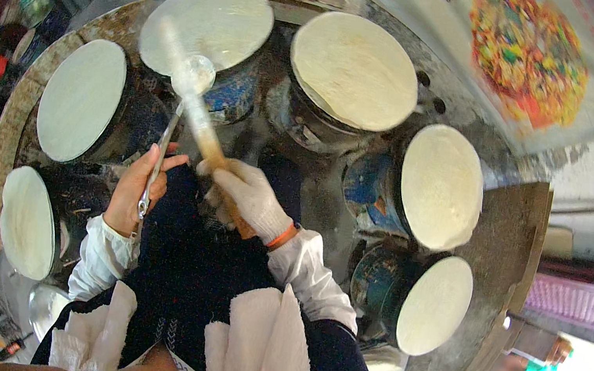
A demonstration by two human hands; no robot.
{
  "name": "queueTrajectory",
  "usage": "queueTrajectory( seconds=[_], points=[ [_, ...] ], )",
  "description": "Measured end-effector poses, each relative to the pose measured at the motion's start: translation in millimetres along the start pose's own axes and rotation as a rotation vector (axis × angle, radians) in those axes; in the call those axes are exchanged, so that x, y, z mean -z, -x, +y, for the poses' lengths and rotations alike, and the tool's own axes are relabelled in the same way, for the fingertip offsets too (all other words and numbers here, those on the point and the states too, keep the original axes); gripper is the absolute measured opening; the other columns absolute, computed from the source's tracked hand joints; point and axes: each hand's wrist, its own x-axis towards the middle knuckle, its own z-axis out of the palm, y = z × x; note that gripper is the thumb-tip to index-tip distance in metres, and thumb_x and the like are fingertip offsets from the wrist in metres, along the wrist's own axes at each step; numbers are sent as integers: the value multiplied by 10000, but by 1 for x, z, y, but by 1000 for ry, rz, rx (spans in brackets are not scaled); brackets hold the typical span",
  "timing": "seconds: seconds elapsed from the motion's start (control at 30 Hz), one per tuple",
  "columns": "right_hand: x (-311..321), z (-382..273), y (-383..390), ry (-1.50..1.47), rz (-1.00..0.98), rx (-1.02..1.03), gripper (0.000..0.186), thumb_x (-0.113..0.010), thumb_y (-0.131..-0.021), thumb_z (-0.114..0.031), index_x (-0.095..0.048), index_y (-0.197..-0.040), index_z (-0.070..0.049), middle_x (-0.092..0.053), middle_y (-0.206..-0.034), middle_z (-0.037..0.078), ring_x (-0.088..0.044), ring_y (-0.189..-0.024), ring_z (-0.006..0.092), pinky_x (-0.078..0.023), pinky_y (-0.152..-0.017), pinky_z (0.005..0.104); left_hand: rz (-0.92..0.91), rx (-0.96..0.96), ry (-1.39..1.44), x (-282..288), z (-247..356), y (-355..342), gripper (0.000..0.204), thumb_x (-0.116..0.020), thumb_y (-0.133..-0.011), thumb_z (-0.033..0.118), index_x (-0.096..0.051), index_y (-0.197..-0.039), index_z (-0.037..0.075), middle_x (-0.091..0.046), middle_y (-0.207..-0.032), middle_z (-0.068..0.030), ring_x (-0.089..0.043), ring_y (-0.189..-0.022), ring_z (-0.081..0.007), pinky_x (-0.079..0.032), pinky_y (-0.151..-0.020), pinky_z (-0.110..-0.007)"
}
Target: The person scoops white batter from a large metal bowl and pours it onto several hot, round griddles. Using a wooden T-shaped spreader, they quickly rotate and spread the batter into thin, circular crepes. The person repeatedly flips the cooking crepes with a metal spatula and removes finished ones to a stack.
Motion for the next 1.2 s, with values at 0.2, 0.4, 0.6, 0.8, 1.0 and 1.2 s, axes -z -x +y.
queueTrajectory(
  seconds=[0.2, 0.4, 0.6, 0.8, 1.0, 1.2],
  points=[
    [3, 15, 16, 37, -224, 26, 330, -530, -994, -351, -692, -1029, -65, -672, -829, 47, -651, -705, 126, -522, -639, 264, -97, 96, 18, -28, -27, 8, 366, -612, -981, 151, -529, -1310, 15, -675, -1028, -152, -467, -450, -49, -371, -388, -190],
    [133, 8, -70, 831, 882, 514, 405, -640, -911, -380, -662, -1149, -53, -719, -986, 193, -698, -973, 330, -538, -878, 437, -48, 43, -29, -43, -13, 15, 459, -627, -952, 136, -461, -1361, 12, -623, -885, -69, -441, -445, -38, -321, -383, -190],
    [204, -31, -106, 1514, 1083, 245, 565, -656, -883, -397, -545, -1373, -137, -569, -1321, 147, -514, -1233, 371, -435, -1007, 483, 9, 17, 12, -38, -4, 11, 463, -632, -948, 124, -463, -1363, 5, -637, -887, -60, -425, -434, -32, -312, -376, -186],
    [195, 10, -118, 1052, 901, 396, 331, -643, -902, -369, -735, -1065, -96, -728, -1020, 144, -662, -1028, 356, -476, -959, 436, 120, -44, 88, -21, -2, 6, 424, -597, -966, 104, -477, -1361, 12, -643, -902, -73, -442, -442, -31, -327, -376, -178],
    [315, 167, -170, -69, 872, -180, 329, -639, -937, -387, -719, -1127, -130, -698, -964, 90, -633, -760, 212, -516, -574, 339, 162, -45, 94, -13, 13, 1, 417, -587, -973, 102, -477, -1367, 21, -636, -908, -74, -442, -444, -28, -321, -374, -171],
    [303, 156, -217, -1005, 591, -71, 116, -633, -970, -191, -677, -917, -98, -643, -801, 37, -527, -599, 144, -418, -463, 267, 255, -72, 127, 7, 17, 2, 427, -588, -968, 102, -457, -1363, 6, -619, -888, -67, -422, -427, -30, -318, -353, -175]
  ],
)
